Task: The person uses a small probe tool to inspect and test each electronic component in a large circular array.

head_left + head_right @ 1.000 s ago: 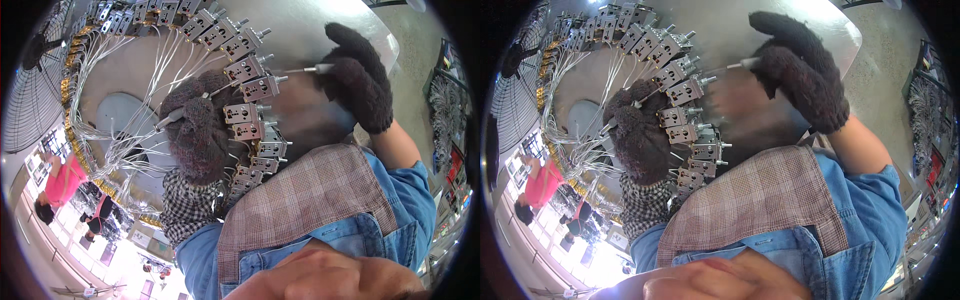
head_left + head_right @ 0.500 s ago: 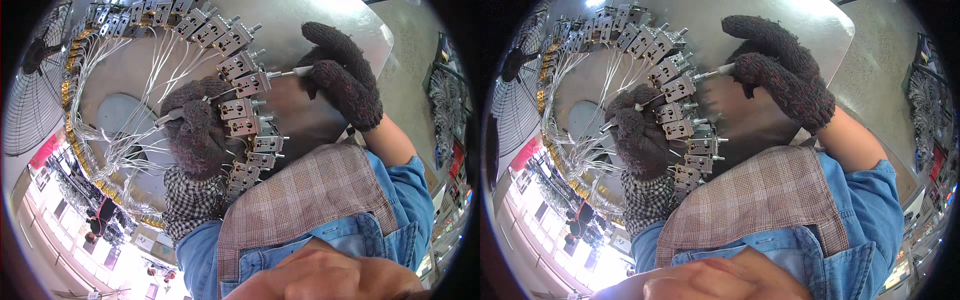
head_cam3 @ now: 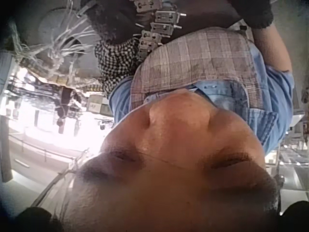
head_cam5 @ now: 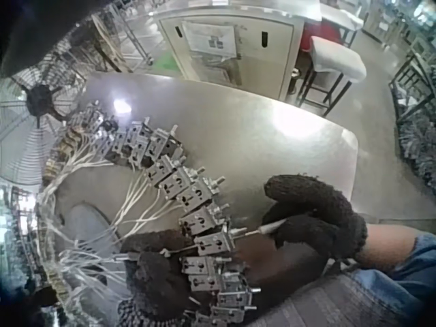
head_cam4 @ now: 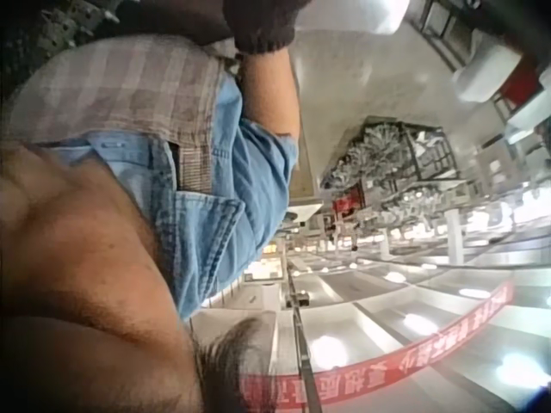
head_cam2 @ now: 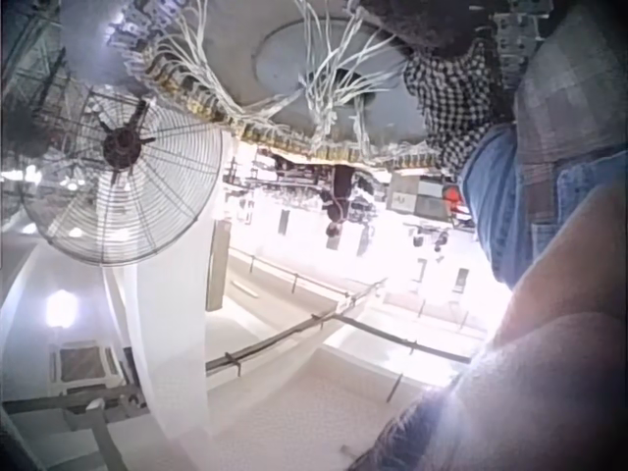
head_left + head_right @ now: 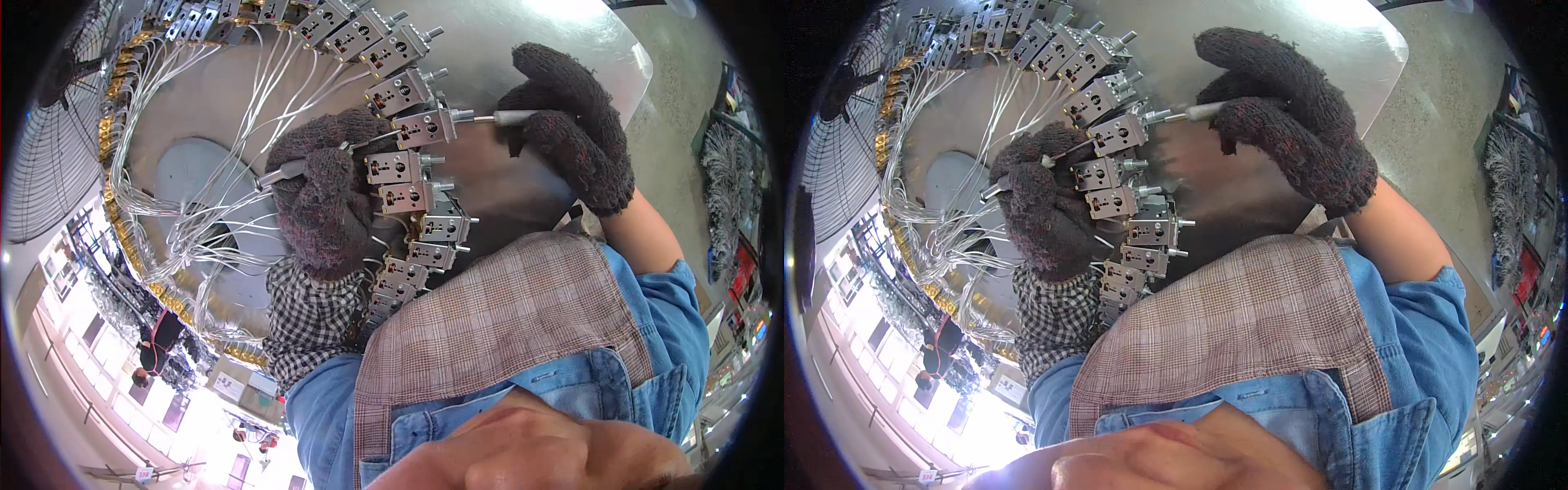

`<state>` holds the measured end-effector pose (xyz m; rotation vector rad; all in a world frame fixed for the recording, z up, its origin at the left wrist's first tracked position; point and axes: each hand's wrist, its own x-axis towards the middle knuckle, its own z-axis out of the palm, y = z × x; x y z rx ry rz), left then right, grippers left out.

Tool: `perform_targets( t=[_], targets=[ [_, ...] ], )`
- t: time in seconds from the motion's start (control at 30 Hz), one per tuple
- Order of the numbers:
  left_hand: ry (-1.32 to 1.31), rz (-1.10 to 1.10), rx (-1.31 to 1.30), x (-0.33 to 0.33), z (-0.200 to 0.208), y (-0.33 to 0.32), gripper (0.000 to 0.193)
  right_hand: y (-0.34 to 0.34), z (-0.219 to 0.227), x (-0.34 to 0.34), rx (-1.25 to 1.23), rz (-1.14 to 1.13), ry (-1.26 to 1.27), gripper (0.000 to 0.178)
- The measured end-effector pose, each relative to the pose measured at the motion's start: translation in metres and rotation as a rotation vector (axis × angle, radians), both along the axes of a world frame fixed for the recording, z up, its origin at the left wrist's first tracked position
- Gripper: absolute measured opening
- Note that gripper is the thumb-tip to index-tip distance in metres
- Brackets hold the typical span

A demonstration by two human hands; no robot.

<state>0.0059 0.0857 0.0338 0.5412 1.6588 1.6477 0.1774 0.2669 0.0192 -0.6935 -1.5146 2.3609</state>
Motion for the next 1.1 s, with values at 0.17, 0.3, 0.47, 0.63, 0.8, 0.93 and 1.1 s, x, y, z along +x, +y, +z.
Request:
perform_targets(
  t=[0.17,0.3,0.47,0.63,0.8,0.93,1.1],
  targets=[
    [-0.362,0.149,0.068,0.005,0.004,0.002,0.025,0.004,-0.004,-0.001,0.074,0.034,0.033,0.041],
    [-0.399,0.165,0.199,0.009,0.000,0.002,0.025,-0.001,-0.003,-0.006,-0.028,-0.051,0.059,0.038],
    [-0.016,0.015,0.092,0.006,-0.003,0.002,0.025,0.003,0.010,-0.006,-0.054,-0.043,-0.222,0.031],
    [-0.251,0.066,0.126,0.005,0.002,0.005,0.026,-0.001,0.008,-0.009,0.115,-0.136,-0.041,0.028],
    [0.331,-0.142,0.008,-0.003,-0.009,0.000,0.030,0.001,0.008,-0.005,0.004,-0.087,-0.144,0.029],
    [-0.344,0.066,0.061,0.004,0.003,0.006,0.036,0.001,0.002,-0.008,-0.007,-0.156,-0.045,0.027],
    [-0.175,-0.002,0.038,0.000,0.004,0.007,0.034,0.006,0.013,-0.011,0.199,0.043,-0.337,0.027]
  ],
)
